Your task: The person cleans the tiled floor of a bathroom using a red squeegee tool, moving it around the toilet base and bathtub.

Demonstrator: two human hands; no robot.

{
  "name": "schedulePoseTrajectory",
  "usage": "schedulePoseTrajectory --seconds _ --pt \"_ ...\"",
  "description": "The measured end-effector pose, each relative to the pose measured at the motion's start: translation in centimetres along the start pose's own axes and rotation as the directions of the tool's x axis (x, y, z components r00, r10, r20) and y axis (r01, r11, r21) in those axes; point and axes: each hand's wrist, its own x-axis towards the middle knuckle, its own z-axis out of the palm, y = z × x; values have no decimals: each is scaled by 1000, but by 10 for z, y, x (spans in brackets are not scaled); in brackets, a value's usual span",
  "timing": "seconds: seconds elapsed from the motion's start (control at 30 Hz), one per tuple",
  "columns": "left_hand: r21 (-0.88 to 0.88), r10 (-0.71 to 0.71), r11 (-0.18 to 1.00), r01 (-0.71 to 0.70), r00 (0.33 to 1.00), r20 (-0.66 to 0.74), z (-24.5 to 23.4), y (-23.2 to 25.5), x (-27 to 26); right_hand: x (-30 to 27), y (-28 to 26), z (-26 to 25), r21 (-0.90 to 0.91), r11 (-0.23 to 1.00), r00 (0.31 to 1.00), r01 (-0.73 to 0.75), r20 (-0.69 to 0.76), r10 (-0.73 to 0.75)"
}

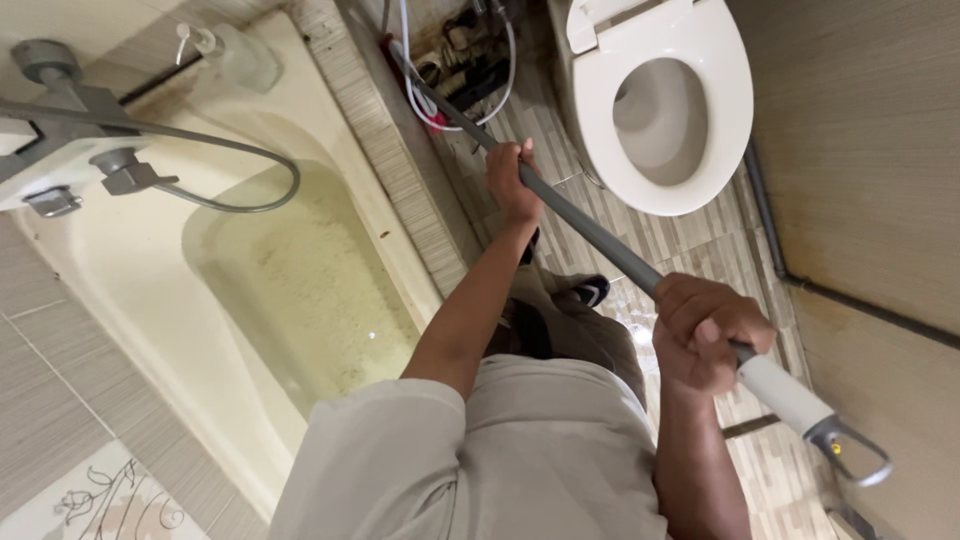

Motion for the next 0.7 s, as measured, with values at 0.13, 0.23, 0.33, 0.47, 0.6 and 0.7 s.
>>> schedulePoseTrajectory --seconds 0.13,0.23,0.33,0.47,0.6,0.7 --pt "-6 33 999 -33 998 -60 -1 14 3 12 -16 13 -31 999 1000 -12 4 12" --pt "-22 -12 1000 11 999 -48 7 17 1 15 -24 21 -108 994 999 -17 45 22" --pt "-77 -47 996 43 998 -52 9 19 3 20 -29 25 -144 989 996 -16 87 29" --pt "-87 -113 990 108 992 -60 19 19 7 27 -25 20 -160 987 991 -31 123 52" --pt "-112 -90 991 72 982 -167 19 26 8 33 -30 33 -132 991 979 -4 201 31" --pt "-267 -142 958 105 982 -125 21 32 10 38 -38 43 -168 986 943 17 330 40"
